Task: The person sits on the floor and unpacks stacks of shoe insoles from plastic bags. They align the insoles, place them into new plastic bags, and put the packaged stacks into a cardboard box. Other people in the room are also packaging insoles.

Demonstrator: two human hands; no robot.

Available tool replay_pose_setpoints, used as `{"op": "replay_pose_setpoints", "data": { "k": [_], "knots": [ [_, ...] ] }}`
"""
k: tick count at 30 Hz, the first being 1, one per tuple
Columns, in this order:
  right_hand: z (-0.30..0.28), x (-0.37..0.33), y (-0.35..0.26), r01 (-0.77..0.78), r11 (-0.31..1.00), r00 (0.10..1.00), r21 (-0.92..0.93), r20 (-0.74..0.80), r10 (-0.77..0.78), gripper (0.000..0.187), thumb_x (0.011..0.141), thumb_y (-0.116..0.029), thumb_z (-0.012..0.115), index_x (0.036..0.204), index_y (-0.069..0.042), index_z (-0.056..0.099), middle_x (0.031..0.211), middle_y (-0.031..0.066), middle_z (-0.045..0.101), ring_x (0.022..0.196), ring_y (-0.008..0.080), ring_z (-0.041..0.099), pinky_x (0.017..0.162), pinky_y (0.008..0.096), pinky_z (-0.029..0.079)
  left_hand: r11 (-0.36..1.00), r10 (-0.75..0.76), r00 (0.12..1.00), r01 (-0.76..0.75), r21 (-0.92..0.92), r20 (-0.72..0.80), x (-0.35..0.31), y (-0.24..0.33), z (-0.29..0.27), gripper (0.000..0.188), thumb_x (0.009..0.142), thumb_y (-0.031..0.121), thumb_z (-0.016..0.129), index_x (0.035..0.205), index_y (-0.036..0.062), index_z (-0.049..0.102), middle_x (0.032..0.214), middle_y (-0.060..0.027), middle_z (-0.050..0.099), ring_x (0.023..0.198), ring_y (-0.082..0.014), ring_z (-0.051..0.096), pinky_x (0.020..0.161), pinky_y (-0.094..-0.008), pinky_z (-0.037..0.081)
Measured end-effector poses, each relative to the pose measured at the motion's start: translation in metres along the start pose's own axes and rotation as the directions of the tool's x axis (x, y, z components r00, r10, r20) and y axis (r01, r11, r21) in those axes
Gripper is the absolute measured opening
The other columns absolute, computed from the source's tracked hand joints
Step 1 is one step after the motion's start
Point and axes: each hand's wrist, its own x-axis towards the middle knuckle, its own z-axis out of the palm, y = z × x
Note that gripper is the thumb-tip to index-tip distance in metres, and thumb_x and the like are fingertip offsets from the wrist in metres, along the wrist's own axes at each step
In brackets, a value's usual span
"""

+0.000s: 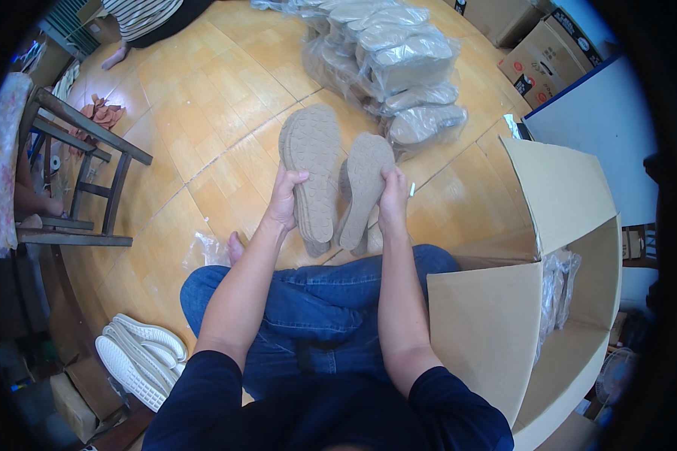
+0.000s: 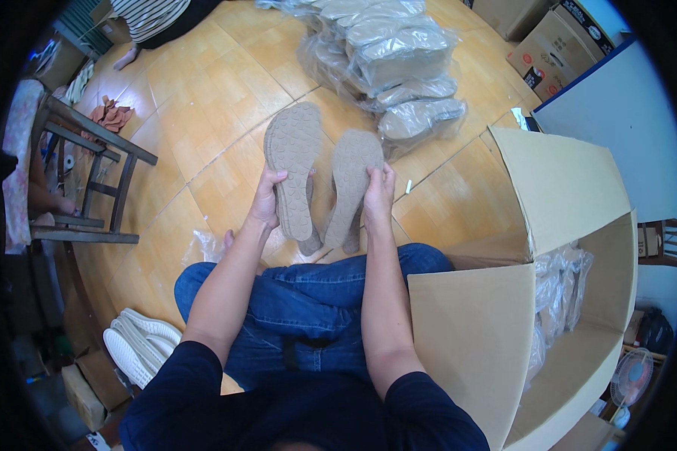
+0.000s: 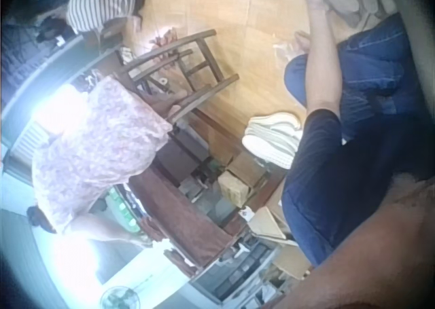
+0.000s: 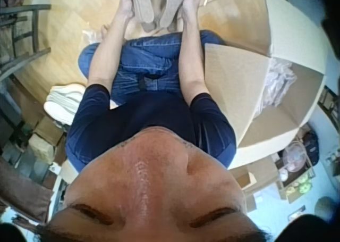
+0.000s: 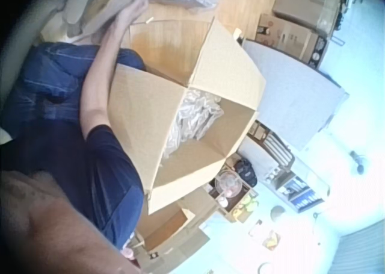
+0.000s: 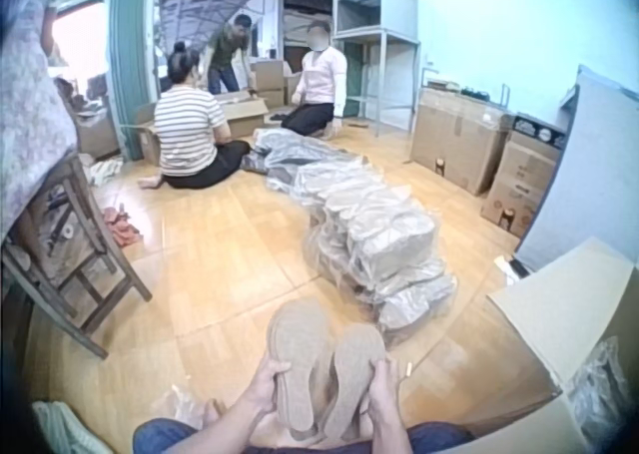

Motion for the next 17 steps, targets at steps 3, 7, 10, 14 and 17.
{"op": "replay_pose_setpoints", "data": {
  "k": [3, 7, 10, 14, 17],
  "knots": [
    [0.004, 0.006, 0.025, -0.111, 0.793, 0.989, -0.599, -0.146, 0.029, 0.051, 0.089, -0.027, 0.052, 0.132, -0.002, 0.046, 0.118, 0.0171, 0.056, 0.111, 0.0335, 0.053, 0.1, 0.0389, 0.04, 1.0, -0.008, 1.0, 0.008, 0.029, 0.016, 0.002, 0.006, -0.003, 0.059, 0.079, 0.02, 0.06, 0.131, 0.0032, 0.039, 0.111, -0.0147, 0.059, 0.096, -0.023, 0.062, 0.083, -0.0362, 0.054],
    [0.009, -0.012, 0.034, -0.146, 0.388, 0.945, -0.91, -0.244, -0.216, 0.058, 0.085, -0.031, 0.059, 0.134, -0.002, 0.047, 0.121, 0.0192, 0.054, 0.114, 0.0336, 0.053, 0.101, 0.0383, 0.039, 0.987, 0.031, 0.999, -0.026, 0.156, -0.031, -0.003, 0.007, 0.003, 0.056, 0.077, 0.007, 0.066, 0.127, 0.0001, 0.043, 0.11, -0.0104, 0.06, 0.099, -0.0207, 0.061, 0.088, -0.034, 0.051],
    [0.02, -0.013, 0.025, 0.181, 0.691, 0.949, -0.7, -0.059, -0.308, 0.056, 0.091, -0.033, 0.058, 0.136, -0.004, 0.045, 0.121, 0.0142, 0.055, 0.116, 0.0283, 0.052, 0.101, 0.0374, 0.039, 0.954, 0.145, 0.989, -0.131, 0.27, -0.03, -0.003, 0.0, 0.011, 0.056, 0.076, 0.002, 0.07, 0.125, 0.0001, 0.044, 0.112, -0.0106, 0.06, 0.101, -0.0194, 0.06, 0.088, -0.0331, 0.051],
    [0.039, -0.022, 0.018, -0.093, 0.978, 0.933, 0.185, 0.358, 0.021, 0.055, 0.1, -0.041, 0.043, 0.139, -0.002, 0.038, 0.136, 0.0132, 0.047, 0.126, 0.0236, 0.045, 0.107, 0.0368, 0.034, 0.873, 0.139, 0.982, -0.181, 0.453, 0.124, -0.004, -0.013, 0.011, 0.07, 0.077, 0.007, 0.075, 0.135, 0.0006, 0.037, 0.125, -0.0117, 0.053, 0.115, -0.0197, 0.053, 0.098, -0.0351, 0.044],
    [0.036, -0.024, 0.008, -0.33, 0.873, 0.849, 0.358, 0.516, 0.109, 0.067, 0.097, -0.044, 0.05, 0.147, -0.007, 0.027, 0.131, 0.0077, 0.051, 0.122, 0.0163, 0.048, 0.106, 0.0336, 0.036, 0.868, 0.046, 0.97, -0.156, 0.472, 0.237, -0.006, -0.024, 0.016, 0.091, 0.077, 0.017, 0.08, 0.147, 0.0024, 0.024, 0.142, -0.0139, 0.04, 0.132, -0.0192, 0.039, 0.11, -0.0344, 0.031]
  ]
}}
